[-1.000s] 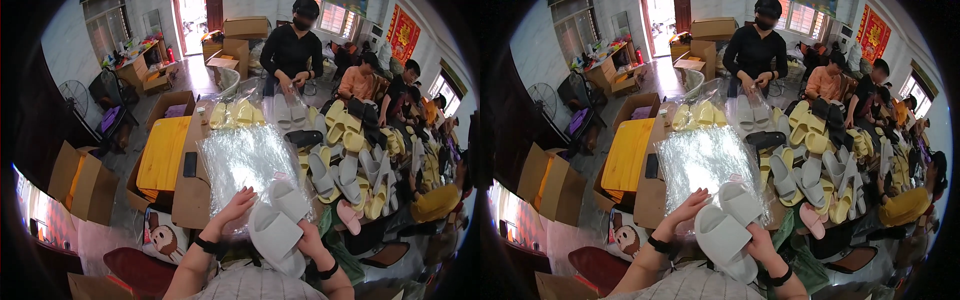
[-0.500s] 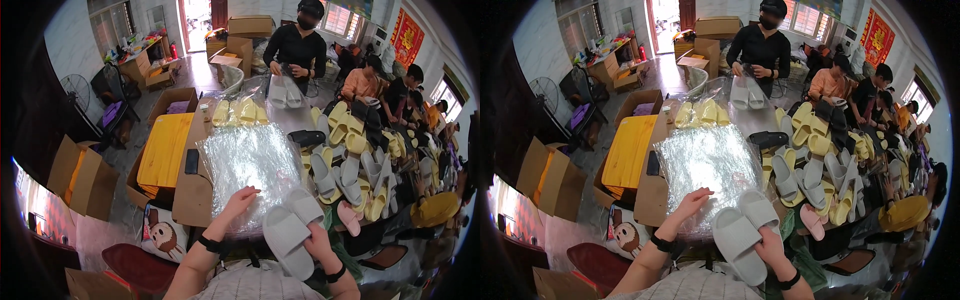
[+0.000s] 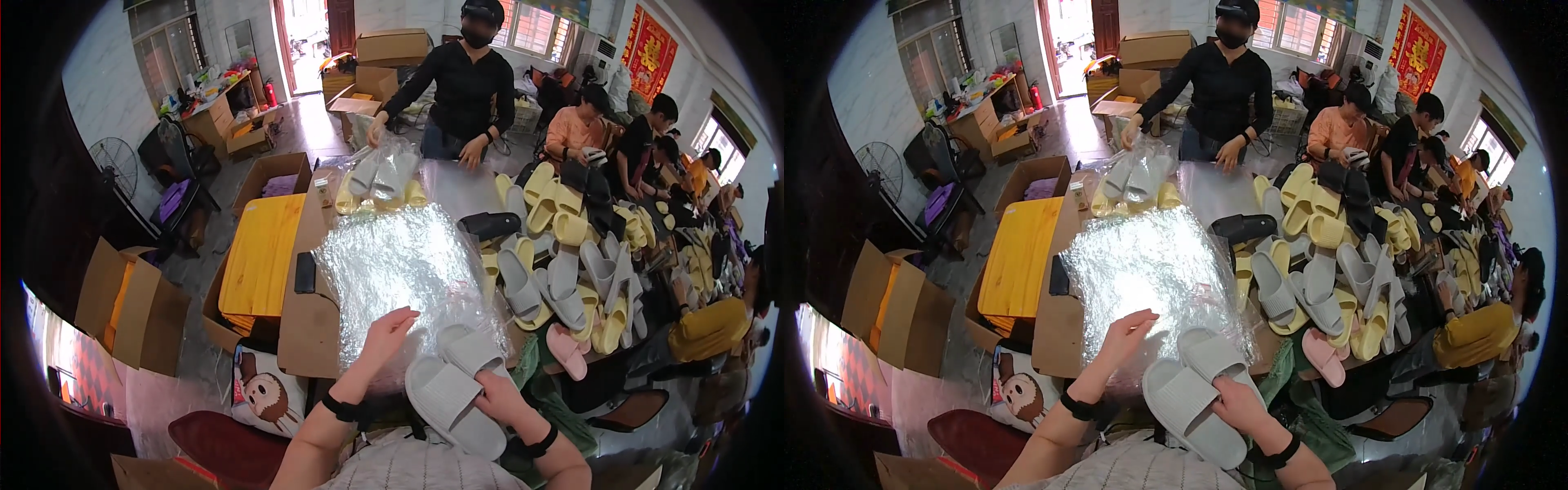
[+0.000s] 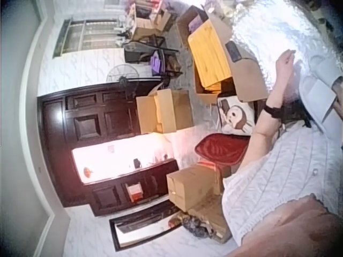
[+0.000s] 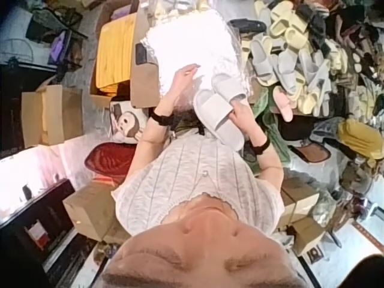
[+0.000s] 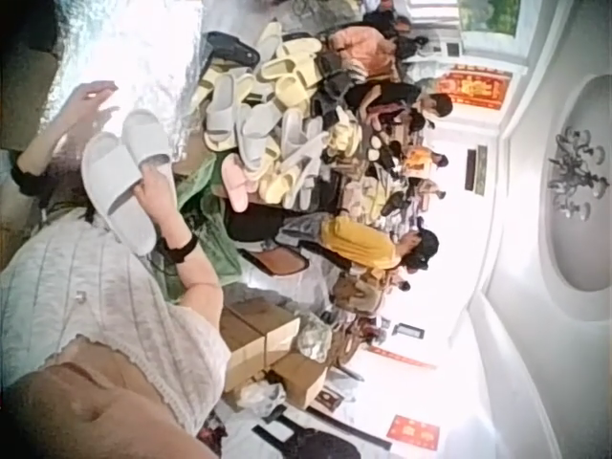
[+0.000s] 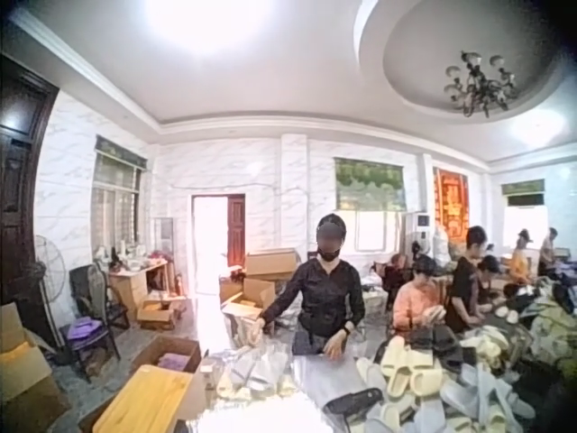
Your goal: Sorting and inspecting various colors and styles of foam footwear at a communal work table.
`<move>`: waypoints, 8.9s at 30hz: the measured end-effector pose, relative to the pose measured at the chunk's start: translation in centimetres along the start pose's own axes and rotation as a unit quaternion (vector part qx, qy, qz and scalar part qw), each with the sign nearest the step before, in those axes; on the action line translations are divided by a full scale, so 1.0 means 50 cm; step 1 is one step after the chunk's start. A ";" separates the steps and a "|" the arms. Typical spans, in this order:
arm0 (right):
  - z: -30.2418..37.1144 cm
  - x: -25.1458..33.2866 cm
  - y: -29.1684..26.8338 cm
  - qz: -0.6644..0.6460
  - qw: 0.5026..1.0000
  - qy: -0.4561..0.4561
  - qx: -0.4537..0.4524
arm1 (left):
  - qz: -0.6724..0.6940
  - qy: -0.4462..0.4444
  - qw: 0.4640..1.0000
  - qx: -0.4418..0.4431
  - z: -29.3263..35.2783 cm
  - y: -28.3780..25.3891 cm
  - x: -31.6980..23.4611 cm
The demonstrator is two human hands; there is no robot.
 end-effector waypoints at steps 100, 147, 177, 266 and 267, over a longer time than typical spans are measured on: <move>0.483 -0.944 -0.384 -0.050 0.775 0.302 -0.552 | -0.441 0.051 0.889 -0.113 0.028 0.015 0.003; -0.441 0.051 -0.028 -0.585 0.767 0.035 -0.261 | -0.462 0.050 0.876 -0.129 0.011 0.004 0.064; -0.502 0.024 0.103 0.072 0.991 -0.026 -0.112 | -0.194 0.052 0.978 -0.062 0.009 -0.002 0.082; -0.241 -0.046 -0.018 0.003 0.978 -0.030 -0.206 | -0.164 0.280 0.940 0.102 0.144 0.101 -0.192; -0.283 -0.077 -0.010 0.034 0.982 0.006 -0.188 | -0.168 0.284 0.939 0.102 0.149 0.100 -0.196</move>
Point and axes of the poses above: each hand's wrist, its own z-axis away from the middle knuckle, its own y-axis out of the palm, x = y × z, the point moved 9 cm from there along -z, towards the middle knuckle, and after that the axes turned 11 degrees about -y, right-handed, at the moved point
